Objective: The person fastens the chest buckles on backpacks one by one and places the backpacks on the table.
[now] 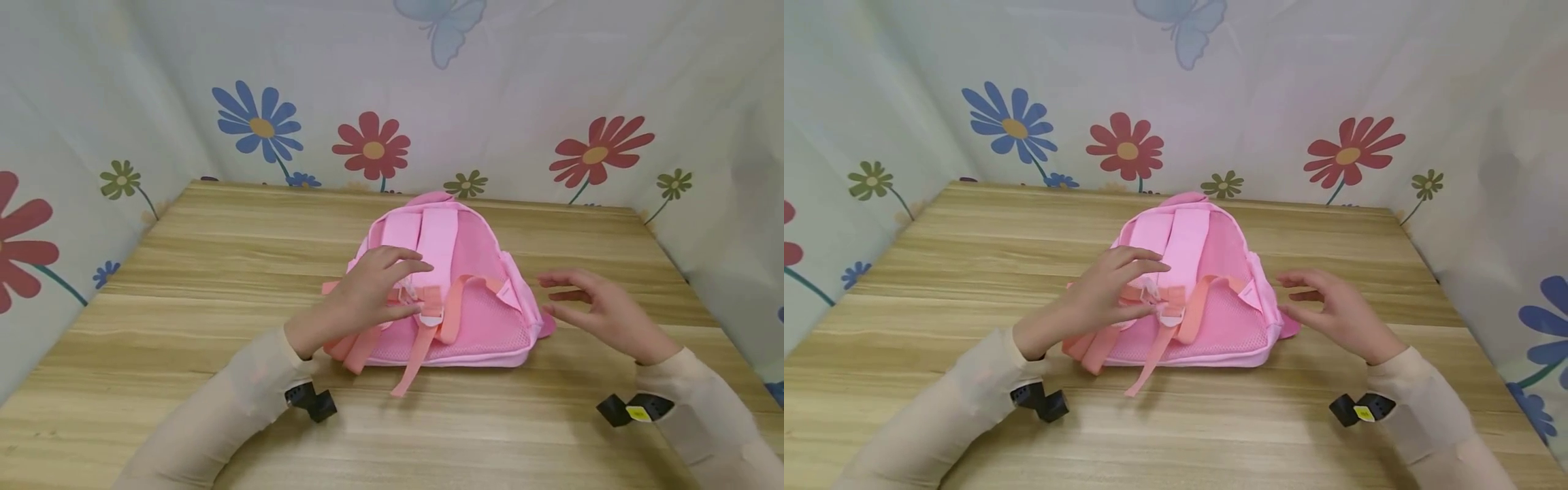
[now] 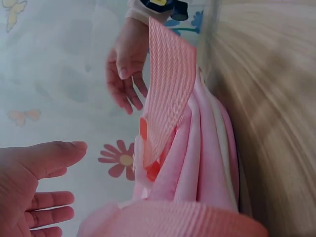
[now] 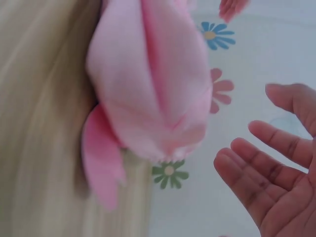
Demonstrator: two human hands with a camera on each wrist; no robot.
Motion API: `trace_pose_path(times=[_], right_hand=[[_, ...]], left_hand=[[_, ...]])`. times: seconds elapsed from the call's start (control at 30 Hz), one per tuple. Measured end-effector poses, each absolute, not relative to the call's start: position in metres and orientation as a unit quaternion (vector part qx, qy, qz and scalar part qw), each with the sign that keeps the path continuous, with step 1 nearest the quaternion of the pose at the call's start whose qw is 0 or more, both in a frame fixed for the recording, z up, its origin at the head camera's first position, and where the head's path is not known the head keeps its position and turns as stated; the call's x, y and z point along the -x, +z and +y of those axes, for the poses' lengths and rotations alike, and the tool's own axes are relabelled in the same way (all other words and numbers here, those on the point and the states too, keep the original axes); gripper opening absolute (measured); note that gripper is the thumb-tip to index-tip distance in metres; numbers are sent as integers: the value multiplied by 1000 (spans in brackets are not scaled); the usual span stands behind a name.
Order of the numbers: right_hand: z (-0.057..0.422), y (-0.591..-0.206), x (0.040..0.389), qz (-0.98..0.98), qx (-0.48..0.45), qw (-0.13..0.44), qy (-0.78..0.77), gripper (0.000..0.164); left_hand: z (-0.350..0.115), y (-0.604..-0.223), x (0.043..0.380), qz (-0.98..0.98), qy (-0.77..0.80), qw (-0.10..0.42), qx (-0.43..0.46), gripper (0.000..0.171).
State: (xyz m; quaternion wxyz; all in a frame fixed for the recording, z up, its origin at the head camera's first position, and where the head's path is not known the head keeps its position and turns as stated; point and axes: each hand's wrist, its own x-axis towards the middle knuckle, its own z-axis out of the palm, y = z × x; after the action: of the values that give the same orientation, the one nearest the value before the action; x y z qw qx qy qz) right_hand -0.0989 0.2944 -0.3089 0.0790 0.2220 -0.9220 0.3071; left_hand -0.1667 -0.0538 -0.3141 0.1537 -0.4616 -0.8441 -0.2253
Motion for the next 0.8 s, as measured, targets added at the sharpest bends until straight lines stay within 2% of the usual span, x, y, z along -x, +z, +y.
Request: trace_pose_path(times=[0.37,0.67,0.8], right_hand=[[252,-290,113,-915,-222,99,321,31],[215,-288,135,-900,-230,67,365,31],[196,-294,143,-895,-233,56,377,31]], left_hand=[[-62,-318,184,-887,-250,61,384,56],[-68,-326,194,-889,-242,38,388,37],[-67,-328,197,-894,-243,9,376,31]])
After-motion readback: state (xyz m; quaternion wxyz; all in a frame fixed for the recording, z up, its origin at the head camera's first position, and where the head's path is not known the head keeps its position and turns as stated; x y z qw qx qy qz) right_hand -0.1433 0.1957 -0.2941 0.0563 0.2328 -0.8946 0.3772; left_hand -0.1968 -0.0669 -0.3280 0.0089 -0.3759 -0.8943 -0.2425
